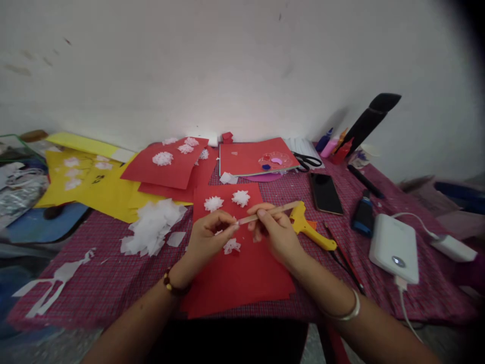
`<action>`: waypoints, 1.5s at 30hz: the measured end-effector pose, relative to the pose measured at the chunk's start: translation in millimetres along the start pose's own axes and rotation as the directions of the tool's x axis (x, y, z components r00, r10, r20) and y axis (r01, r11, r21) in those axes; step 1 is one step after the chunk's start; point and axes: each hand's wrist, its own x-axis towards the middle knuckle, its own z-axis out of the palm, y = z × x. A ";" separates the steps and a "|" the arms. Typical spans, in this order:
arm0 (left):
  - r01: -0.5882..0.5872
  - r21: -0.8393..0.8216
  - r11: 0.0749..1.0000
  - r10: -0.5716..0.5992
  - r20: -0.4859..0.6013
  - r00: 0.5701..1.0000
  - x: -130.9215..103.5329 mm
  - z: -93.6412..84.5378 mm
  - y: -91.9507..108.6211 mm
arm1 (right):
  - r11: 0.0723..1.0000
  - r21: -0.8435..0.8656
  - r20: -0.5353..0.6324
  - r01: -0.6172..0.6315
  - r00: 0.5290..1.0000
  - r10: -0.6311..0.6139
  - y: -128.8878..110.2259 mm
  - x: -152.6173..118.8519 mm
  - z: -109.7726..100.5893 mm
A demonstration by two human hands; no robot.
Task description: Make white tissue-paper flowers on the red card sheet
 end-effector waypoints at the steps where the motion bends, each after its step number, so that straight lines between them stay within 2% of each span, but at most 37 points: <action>1: -0.018 0.019 1.000 0.018 -0.001 1.000 0.7 -0.2 0.7 | 0.998 0.055 0.016 -0.038 0.999 0.037 0.9 0.5 -0.3; 4: 0.042 -0.051 0.998 -0.040 0.052 0.998 4.7 -3.2 0.0 | 0.986 0.138 0.074 -0.089 0.994 0.079 1.4 2.3 -2.3; 6: 0.105 -0.088 0.991 -0.096 0.100 0.990 6.6 -5.3 -2.5 | 0.993 0.099 0.068 -0.058 0.996 0.052 0.2 3.4 -3.0; 8: 0.115 -0.052 0.992 -0.109 0.119 0.987 6.5 -5.5 -5.3 | 0.999 0.039 0.022 -0.030 0.999 0.030 -0.2 4.5 -2.3; 10: 0.048 0.064 0.997 -0.055 0.113 0.992 5.0 -4.2 -7.1 | 0.996 0.043 -0.018 -0.074 0.997 0.075 1.4 5.9 -1.0; 12: -0.082 0.213 0.974 0.055 0.130 0.990 3.6 -3.6 -7.5 | 0.976 0.129 -0.037 -0.176 0.983 0.182 4.4 8.3 -0.9; 15: -0.217 0.370 0.903 0.139 0.226 0.964 4.4 -7.6 -6.4 | 0.924 0.269 -0.076 -0.273 0.950 0.303 7.3 14.5 -6.1; 18: -0.247 0.460 0.853 0.067 0.372 0.926 7.1 -14.5 -5.0 | 0.920 0.261 -0.110 -0.290 0.938 0.327 5.6 21.9 -16.2; 21: -0.304 0.529 0.792 -0.024 0.525 0.851 8.0 -16.4 -5.7 | 0.940 0.097 -0.065 -0.328 0.940 0.335 3.4 27.6 -24.7; 24: -0.381 0.559 0.737 -0.043 0.601 0.798 6.8 -12.5 -10.4 | 0.929 -0.080 0.004 -0.360 0.932 0.362 4.9 30.3 -27.8; 28: -0.405 0.578 0.708 -0.046 0.611 0.791 6.1 -7.1 -18.3 | 0.919 -0.202 0.053 -0.339 0.933 0.356 9.6 30.3 -26.5; 36: -0.366 0.595 0.716 -0.063 0.577 0.814 7.5 -7.9 -19.4 | 0.921 -0.259 0.171 -0.290 0.925 0.339 10.3 24.9 -21.3; 41: -0.376 0.625 0.684 -0.072 0.572 0.817 9.2 -12.8 -18.0 | 0.907 -0.322 0.171 -0.271 0.926 0.337 12.9 24.1 -20.0; 45: -0.306 0.673 0.674 -0.113 0.503 0.857 9.6 -18.5 -14.8 | 0.919 -0.317 0.190 -0.236 0.933 0.305 18.3 24.6 -19.9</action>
